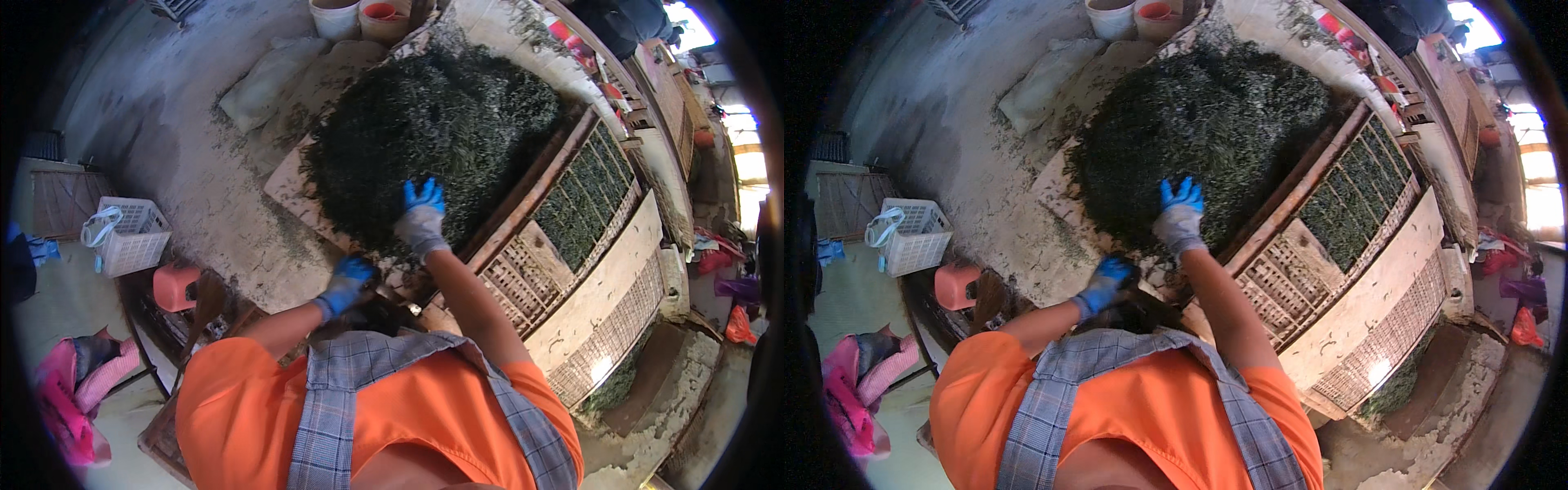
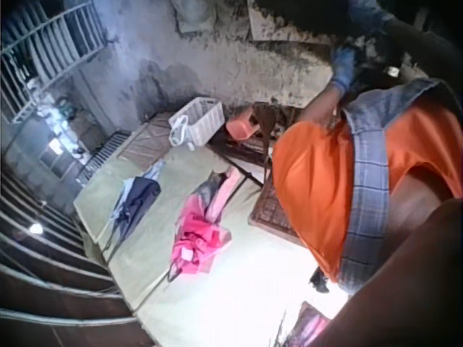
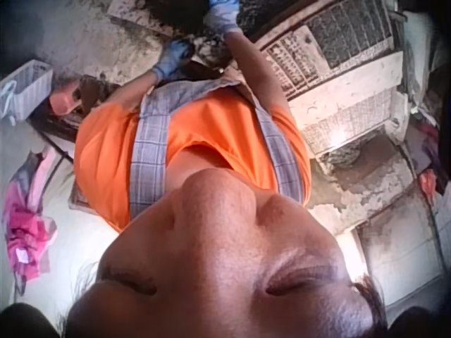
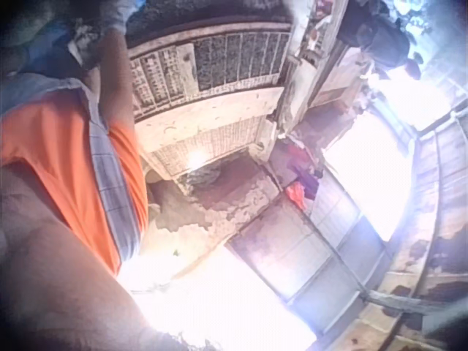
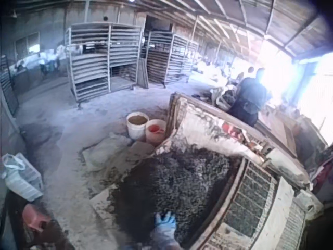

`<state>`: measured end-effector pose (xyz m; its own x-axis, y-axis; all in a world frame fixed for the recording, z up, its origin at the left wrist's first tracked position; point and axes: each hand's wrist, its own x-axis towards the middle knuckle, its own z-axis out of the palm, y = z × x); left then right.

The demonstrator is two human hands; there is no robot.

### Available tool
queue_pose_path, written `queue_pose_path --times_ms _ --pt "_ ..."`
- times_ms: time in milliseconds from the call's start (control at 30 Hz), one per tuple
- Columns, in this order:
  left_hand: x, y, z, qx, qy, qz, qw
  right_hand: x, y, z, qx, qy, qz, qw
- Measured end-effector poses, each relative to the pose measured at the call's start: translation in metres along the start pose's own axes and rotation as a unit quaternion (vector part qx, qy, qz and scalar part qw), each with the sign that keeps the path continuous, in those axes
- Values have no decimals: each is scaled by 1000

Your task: The person picks up clumps of green leaves from a large pile and spreads them across the sections of a wooden frame.

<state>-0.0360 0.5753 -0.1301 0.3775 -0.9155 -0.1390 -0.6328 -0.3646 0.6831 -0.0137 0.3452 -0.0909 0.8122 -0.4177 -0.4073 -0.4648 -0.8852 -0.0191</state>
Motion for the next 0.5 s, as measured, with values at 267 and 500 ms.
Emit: queue_pose_path --times_ms 267,500 --pt "-58 -71 -63 -13 275 -121 954 35 56 -17 630 244 4 737" --pt "40 -64 -85 -438 263 -179 841 7 77 -110 385 314 -17 868"
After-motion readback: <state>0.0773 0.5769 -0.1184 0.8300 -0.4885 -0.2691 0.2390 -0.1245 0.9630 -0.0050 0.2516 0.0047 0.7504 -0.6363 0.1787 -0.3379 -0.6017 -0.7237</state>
